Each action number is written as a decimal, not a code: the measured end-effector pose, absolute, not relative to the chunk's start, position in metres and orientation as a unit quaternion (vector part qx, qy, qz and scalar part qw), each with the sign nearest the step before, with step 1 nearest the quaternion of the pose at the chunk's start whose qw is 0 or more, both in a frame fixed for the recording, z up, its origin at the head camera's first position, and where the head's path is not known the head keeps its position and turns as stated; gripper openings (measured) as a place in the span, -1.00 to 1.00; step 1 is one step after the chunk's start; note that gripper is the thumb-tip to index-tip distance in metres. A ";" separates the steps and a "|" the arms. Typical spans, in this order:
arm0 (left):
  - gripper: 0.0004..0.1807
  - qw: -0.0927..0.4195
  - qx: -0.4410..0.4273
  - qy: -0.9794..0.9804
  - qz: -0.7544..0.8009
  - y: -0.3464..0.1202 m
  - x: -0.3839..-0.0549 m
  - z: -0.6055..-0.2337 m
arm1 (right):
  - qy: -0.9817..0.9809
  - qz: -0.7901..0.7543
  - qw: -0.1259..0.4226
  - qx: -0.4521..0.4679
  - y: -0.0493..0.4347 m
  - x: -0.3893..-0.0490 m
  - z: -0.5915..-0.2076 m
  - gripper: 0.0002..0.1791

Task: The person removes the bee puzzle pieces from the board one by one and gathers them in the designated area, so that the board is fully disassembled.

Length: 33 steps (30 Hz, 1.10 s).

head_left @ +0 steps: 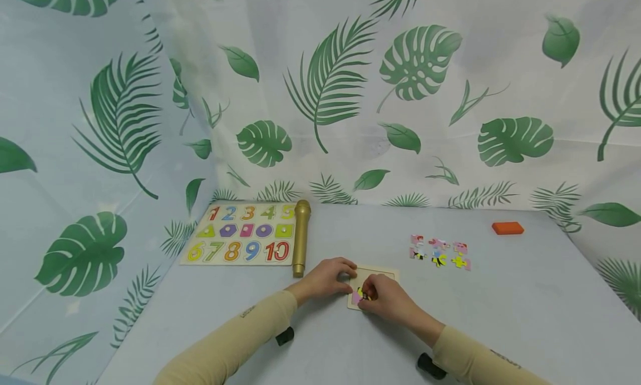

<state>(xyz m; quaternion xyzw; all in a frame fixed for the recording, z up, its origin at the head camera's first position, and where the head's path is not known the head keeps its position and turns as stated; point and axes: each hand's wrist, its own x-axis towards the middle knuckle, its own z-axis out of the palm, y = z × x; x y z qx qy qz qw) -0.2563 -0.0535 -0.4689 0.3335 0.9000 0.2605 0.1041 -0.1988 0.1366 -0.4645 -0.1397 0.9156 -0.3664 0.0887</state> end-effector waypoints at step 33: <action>-0.68 0.113 0.331 0.902 0.252 -0.053 -0.256 -0.466 | 0.879 -0.429 0.084 -0.192 0.144 -0.201 -0.472 -0.72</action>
